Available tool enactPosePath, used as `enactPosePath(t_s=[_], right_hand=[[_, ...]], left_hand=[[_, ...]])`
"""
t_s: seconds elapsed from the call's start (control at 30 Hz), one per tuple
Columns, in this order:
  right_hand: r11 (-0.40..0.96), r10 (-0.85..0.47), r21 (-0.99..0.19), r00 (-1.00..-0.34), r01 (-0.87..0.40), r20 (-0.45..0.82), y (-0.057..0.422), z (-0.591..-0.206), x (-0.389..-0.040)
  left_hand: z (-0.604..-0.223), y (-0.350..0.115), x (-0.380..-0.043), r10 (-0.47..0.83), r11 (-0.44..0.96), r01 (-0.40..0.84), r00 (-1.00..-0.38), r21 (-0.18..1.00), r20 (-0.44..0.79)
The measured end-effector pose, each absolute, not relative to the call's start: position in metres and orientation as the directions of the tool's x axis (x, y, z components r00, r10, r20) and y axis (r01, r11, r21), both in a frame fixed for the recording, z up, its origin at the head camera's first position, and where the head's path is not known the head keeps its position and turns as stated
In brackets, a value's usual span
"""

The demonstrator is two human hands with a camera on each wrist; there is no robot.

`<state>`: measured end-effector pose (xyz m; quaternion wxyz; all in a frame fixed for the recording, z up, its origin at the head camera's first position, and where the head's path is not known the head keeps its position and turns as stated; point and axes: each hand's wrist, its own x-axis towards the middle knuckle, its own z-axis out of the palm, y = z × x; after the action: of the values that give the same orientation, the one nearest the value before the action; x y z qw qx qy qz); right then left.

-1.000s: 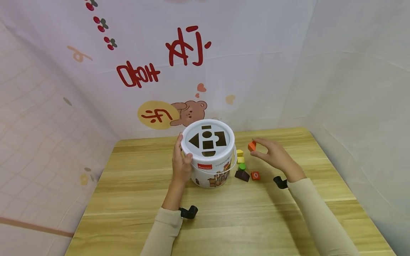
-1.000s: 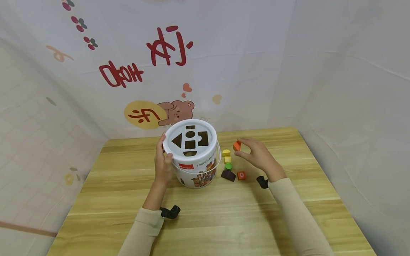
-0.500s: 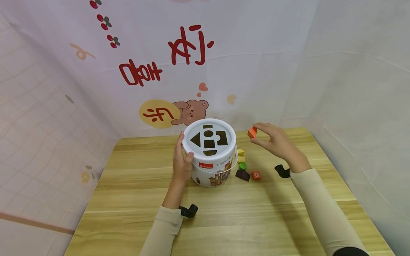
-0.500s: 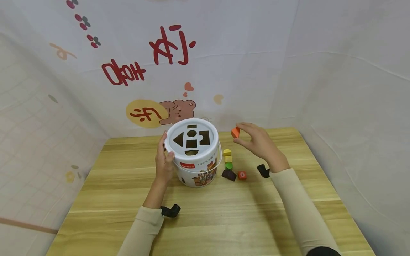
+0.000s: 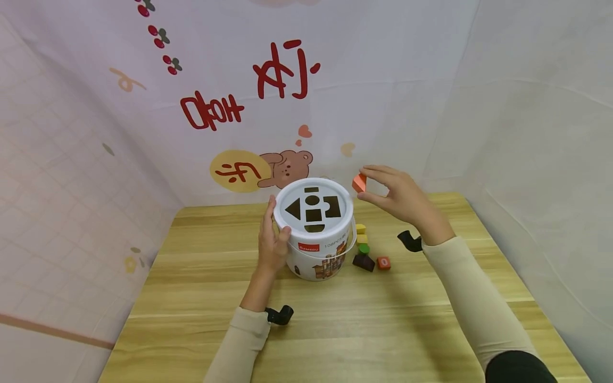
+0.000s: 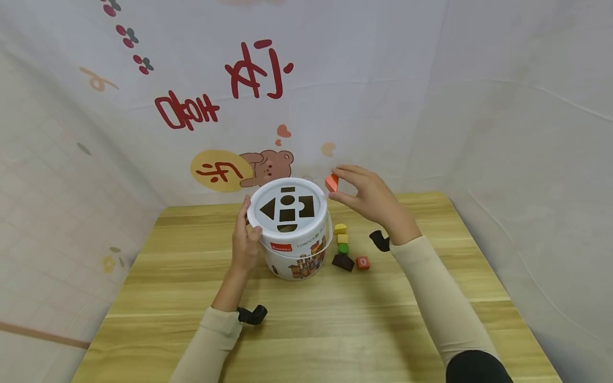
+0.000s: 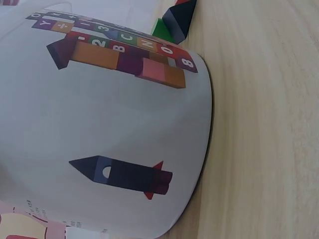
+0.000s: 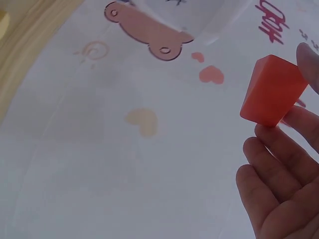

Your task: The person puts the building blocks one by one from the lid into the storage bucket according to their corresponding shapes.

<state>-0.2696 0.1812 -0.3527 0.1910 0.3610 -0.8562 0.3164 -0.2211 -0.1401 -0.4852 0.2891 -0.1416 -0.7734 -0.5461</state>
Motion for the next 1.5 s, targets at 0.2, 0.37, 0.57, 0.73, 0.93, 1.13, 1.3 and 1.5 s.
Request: enactPosePath(t_s=[0.2, 0.37, 0.57, 0.73, 0.93, 1.13, 1.3, 1.5], right_hand=[[0.493, -0.52, -0.419, -0.645, -0.762, 0.561, 0.159, -0.35, -0.271], [0.473, -0.541, -0.44, -0.646, -0.763, 0.539, 0.14, -0.348, -0.269], [0.458, -0.575, -0.463, -0.65, -0.759, 0.497, 0.121, -0.347, -0.267], [0.464, -0.591, -0.456, -0.649, -0.759, 0.48, 0.107, -0.349, -0.268], [0.474, -0.629, -0.436, -0.64, -0.765, 0.44, 0.089, -0.349, -0.27], [0.449, -0.649, -0.447, -0.626, -0.773, 0.431, 0.075, -0.352, -0.27], [0.441, -0.658, -0.449, -0.621, -0.777, 0.427, 0.068, -0.355, -0.271], [0.442, -0.662, -0.449, -0.62, -0.777, 0.421, 0.062, -0.36, -0.272]], left_hand=[[-0.488, -0.142, -0.223, -0.088, 0.328, 0.544, -0.796, 0.772, 0.598], [-0.489, -0.145, -0.225, -0.098, 0.304, 0.556, -0.789, 0.773, 0.606], [-0.489, -0.147, -0.227, -0.115, 0.323, 0.57, -0.769, 0.756, 0.629], [-0.491, -0.147, -0.228, -0.1, 0.339, 0.59, -0.752, 0.733, 0.652], [-0.491, -0.146, -0.229, -0.096, 0.345, 0.602, -0.741, 0.72, 0.665], [-0.488, -0.146, -0.228, -0.104, 0.355, 0.583, -0.752, 0.73, 0.651], [-0.486, -0.144, -0.227, -0.109, 0.344, 0.573, -0.763, 0.744, 0.638], [-0.487, -0.14, -0.227, -0.108, 0.331, 0.56, -0.777, 0.76, 0.62]])
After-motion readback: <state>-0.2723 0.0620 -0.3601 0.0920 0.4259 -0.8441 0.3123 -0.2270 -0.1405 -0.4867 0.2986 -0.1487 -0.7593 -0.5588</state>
